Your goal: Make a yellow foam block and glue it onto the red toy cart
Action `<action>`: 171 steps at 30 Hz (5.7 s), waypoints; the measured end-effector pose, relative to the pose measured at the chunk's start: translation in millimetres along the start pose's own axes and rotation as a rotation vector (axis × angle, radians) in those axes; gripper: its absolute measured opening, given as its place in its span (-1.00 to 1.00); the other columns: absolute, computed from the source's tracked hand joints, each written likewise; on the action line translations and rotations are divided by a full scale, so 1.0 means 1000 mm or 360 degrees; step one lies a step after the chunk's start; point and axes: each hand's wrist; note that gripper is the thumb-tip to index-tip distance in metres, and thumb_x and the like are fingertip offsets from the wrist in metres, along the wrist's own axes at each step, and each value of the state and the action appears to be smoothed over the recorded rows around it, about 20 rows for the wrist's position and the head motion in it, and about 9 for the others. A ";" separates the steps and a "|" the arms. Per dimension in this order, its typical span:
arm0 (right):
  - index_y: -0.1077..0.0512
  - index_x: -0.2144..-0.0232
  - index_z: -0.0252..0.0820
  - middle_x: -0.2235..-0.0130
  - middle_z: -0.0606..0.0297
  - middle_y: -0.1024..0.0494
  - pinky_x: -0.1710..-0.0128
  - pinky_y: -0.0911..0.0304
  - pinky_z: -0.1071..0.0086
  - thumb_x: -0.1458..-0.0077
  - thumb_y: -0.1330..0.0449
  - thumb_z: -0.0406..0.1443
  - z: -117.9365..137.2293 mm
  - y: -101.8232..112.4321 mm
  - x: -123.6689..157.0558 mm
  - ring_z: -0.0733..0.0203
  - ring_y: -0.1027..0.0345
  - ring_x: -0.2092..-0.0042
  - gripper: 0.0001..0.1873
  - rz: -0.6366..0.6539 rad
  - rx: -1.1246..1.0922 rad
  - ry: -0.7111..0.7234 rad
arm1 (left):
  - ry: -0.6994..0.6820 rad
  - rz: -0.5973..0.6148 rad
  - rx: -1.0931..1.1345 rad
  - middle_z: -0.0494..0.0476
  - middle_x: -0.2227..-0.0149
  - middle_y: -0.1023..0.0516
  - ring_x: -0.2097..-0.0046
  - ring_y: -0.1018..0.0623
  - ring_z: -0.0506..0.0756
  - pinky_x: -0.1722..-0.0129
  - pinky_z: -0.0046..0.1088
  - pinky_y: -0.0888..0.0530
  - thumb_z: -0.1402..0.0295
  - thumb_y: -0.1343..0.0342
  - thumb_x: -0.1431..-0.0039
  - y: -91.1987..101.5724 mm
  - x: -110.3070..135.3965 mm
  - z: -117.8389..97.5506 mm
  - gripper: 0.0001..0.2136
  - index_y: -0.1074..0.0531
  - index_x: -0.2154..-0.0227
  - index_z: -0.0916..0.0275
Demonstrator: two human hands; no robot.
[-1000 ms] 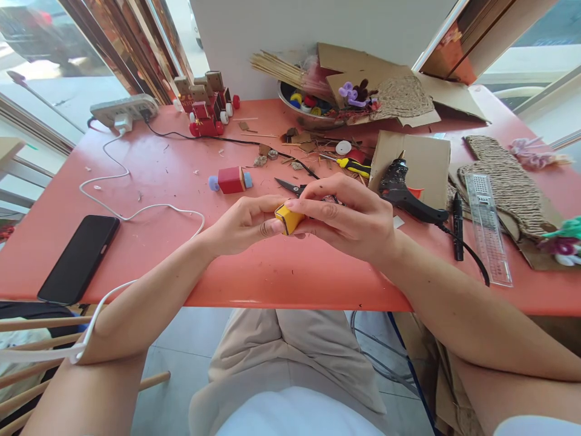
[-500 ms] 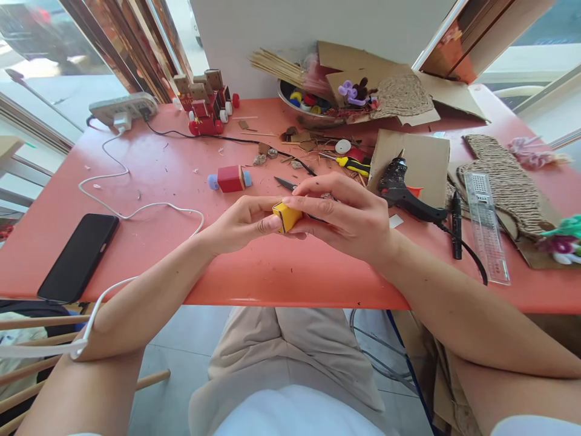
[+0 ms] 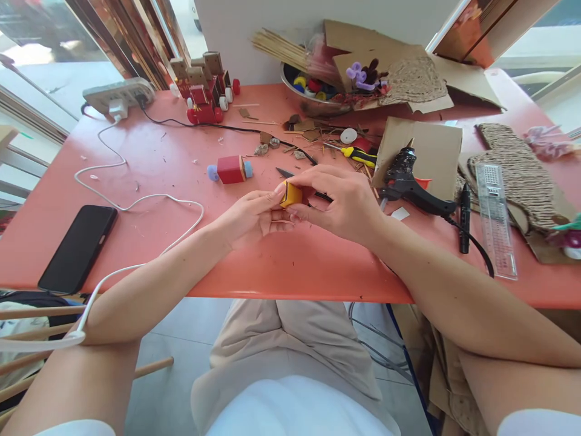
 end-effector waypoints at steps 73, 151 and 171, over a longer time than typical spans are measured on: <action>-0.28 0.36 -0.03 0.42 0.34 -0.53 0.27 -0.33 0.25 0.13 -0.36 -0.40 0.000 0.021 -0.009 0.08 -0.47 0.33 -0.65 0.0157 0.0016 -0.1208 | -0.0593 -0.0747 -0.0175 -0.02 0.51 -0.52 0.44 -0.47 -0.03 0.52 -0.56 -0.37 0.34 -0.53 0.09 0.003 0.002 -0.022 -0.78 -0.57 0.49 0.24; -0.03 0.35 0.03 0.40 0.31 -0.44 0.38 -0.07 0.33 -0.34 -0.07 -0.01 0.047 -0.005 0.000 0.12 -0.28 0.39 -0.66 0.0526 -0.0067 -0.0866 | -0.0897 -0.0870 -0.0316 -0.05 0.34 -0.63 0.23 -0.69 0.02 0.32 -0.54 -0.61 0.32 -0.53 0.04 -0.002 0.001 -0.016 -0.65 -0.41 0.36 0.15; -0.24 0.20 -0.07 0.32 0.19 -0.55 0.37 -0.06 0.36 -0.42 -0.06 -0.16 0.050 -0.007 -0.002 0.05 -0.42 0.33 -0.85 0.0647 0.0344 -0.0882 | -0.1131 -0.0735 -0.0255 -0.16 0.48 -0.43 0.37 -0.59 -0.03 0.33 -0.51 -0.59 0.19 -0.65 0.21 0.001 -0.005 -0.010 -0.43 -0.27 0.46 0.15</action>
Point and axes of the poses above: each hand's wrist, its own x-axis away from the middle knuckle, its own y-axis out of the back of the hand, z = x × y
